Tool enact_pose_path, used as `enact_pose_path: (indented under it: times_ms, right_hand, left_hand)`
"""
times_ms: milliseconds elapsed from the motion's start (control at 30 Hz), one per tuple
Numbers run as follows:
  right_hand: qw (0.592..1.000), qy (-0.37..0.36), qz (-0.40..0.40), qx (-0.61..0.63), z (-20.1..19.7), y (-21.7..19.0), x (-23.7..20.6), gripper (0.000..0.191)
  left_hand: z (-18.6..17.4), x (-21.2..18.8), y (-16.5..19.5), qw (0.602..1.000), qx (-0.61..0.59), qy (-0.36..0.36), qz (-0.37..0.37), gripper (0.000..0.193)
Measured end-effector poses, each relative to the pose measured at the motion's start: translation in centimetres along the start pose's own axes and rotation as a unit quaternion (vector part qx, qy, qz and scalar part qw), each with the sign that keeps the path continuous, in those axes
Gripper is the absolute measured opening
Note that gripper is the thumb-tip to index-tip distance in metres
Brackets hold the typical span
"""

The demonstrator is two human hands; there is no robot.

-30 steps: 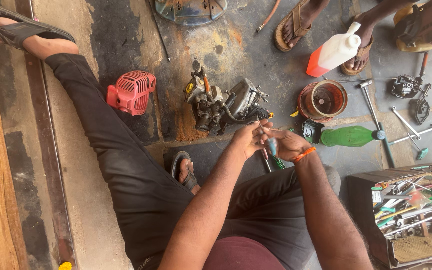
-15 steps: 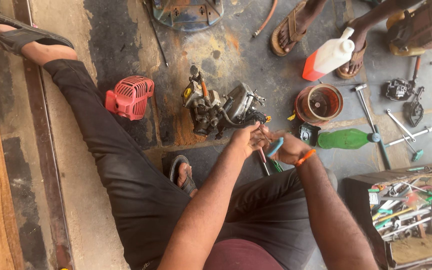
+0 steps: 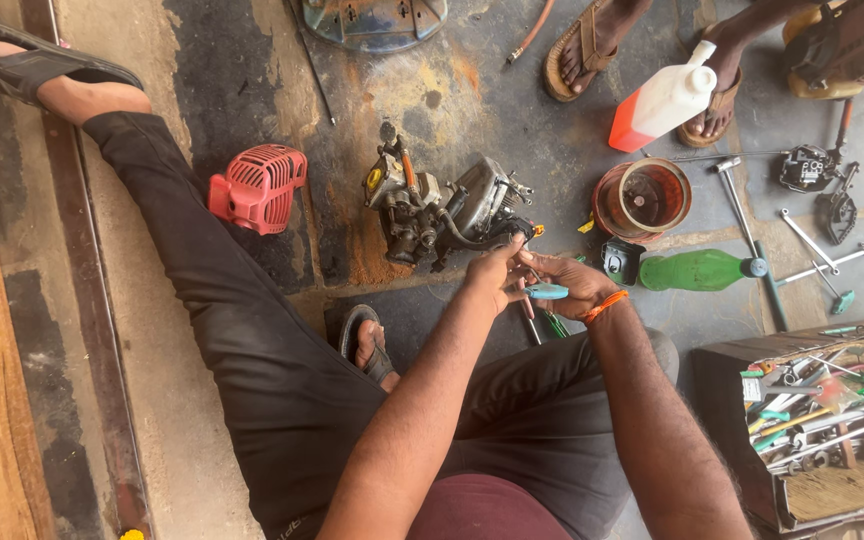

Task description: The person sits on the floor and uses a screwdriver and pliers to adjust and tighten components on a small engine. They manipulate the engine parts and use tools to secure them.

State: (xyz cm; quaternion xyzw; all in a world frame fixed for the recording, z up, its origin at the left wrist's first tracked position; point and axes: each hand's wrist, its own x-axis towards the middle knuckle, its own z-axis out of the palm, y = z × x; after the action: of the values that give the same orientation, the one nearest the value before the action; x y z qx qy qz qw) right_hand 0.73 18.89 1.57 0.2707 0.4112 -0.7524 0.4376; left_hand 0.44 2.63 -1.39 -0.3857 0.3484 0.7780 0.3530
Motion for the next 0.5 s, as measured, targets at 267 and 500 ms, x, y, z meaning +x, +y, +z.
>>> enact_pose_path:
  times_ms: [267,500]
  right_hand:
    - [0.998,-0.037,-0.022,-0.034,0.1,-0.4,-1.8,0.024]
    - [0.990,-0.132,-0.033,-0.021,0.2,0.7,0.4,0.021]
  left_hand:
    - [-0.2,0.8,-0.8,0.991,-0.080,-0.078,0.070,0.023]
    - [0.4,0.0,-0.6,1.000,0.018,-0.005,0.013,0.030]
